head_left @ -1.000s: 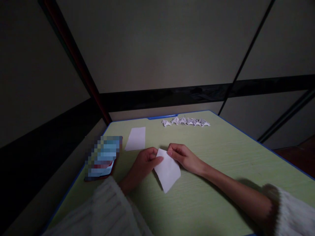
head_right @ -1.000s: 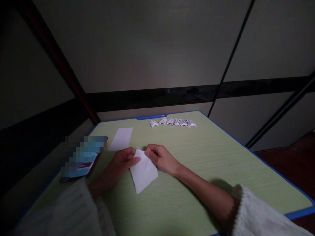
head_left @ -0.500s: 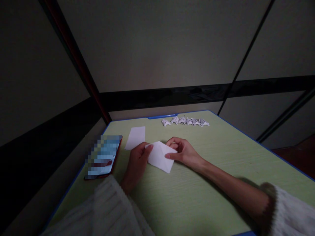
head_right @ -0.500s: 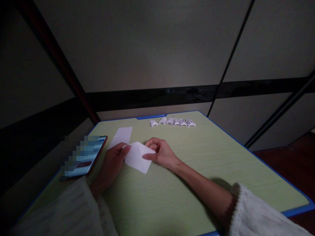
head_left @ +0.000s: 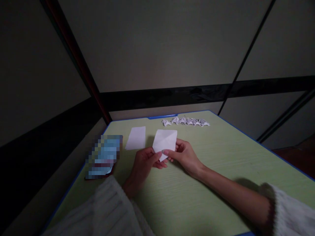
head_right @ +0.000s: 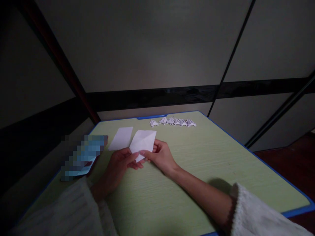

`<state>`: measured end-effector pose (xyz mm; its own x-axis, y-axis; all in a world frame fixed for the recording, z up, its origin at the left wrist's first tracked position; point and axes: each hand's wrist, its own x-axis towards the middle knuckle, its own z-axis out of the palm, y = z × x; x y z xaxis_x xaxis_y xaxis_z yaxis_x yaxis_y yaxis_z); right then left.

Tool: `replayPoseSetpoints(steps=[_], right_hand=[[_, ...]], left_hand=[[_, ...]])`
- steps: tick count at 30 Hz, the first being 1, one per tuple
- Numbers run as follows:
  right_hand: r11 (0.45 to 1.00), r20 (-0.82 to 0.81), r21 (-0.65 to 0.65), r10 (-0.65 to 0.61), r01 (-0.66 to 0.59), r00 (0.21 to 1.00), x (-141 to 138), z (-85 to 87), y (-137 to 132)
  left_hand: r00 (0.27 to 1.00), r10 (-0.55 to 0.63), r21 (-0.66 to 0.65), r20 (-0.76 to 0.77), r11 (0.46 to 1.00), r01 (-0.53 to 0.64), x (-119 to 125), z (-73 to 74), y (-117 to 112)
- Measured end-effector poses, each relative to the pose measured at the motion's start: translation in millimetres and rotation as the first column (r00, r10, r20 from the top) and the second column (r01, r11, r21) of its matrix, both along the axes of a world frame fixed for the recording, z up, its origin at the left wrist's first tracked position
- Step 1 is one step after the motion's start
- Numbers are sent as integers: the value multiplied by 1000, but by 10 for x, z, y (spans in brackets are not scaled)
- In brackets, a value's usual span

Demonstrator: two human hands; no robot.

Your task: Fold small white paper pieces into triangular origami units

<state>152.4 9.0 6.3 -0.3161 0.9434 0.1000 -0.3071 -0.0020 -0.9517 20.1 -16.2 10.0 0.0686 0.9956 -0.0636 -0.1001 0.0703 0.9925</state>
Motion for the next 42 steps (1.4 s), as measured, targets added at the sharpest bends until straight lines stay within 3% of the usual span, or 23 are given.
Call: replayPoseSetpoints(steps=[4,8,13,17,24,35,42], right_hand=[[999,128,-32,27,-23,991,-27,-44,-28],[995,154,-80,74,-62,985,-20,-56,-36],[997,84,-58,-39,44,996,-1,-95,-5],[998,19,-70,0,1,1000,38,-98,38],[986,266,97,105,-135,958,208,25,116],[990,179,127,41,-64,983,228,13,160],[971,279,155,137,-185,951,236,37,136]], left_hand=[[997,55,46,-54,998,-53,0,19,17],[985,150,106,-91,984,-140,-1,48,14],[991,97,106,-93,991,-87,8,45,-2],[991,133,124,-31,984,-128,-4,24,5],[991,114,82,-66,991,-108,-18,41,2],[990,9,-9,139,1000,-7,-31,25,10],[996,47,-7,80,999,-47,-49,-7,36]])
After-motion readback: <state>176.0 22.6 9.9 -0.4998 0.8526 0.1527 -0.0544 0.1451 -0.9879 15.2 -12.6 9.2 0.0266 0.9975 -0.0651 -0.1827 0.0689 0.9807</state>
